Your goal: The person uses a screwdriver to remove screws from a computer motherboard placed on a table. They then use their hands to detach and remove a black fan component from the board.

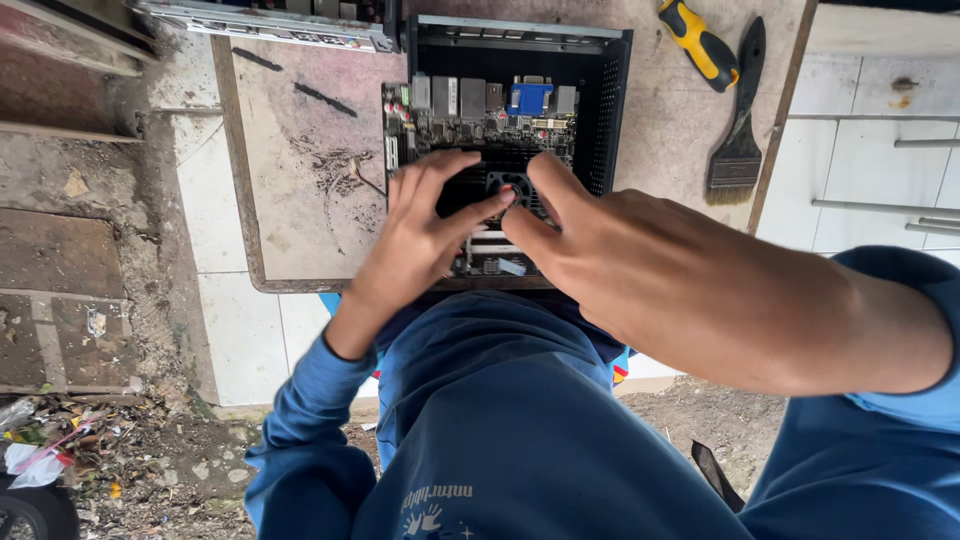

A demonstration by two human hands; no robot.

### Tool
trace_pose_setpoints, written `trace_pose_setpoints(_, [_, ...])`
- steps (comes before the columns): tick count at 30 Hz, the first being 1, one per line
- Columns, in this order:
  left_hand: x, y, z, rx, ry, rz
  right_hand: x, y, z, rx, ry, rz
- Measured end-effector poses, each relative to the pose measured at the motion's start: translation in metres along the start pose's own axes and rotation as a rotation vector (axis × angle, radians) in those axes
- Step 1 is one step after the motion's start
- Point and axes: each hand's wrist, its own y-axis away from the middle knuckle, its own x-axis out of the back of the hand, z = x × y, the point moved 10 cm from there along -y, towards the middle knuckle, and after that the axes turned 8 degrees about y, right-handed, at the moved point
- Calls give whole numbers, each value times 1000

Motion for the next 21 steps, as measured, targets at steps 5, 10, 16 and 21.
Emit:
trace_pose_setpoints(5, [10,-8,-8,-75,-3,-103,5,-1,6,-42,33,71])
trace_pose_setpoints(10, [17,-12,-2,-91,16,-179,-1,-6,-4,43,160,-68])
trace_pose_setpoints(16, [12,12,2,61,-255,-29,4,-4,6,-107,-199,16])
trace_pose_setpoints(21, [40,129,-18,748,109,1205,-8,-1,-3,43,100,-156])
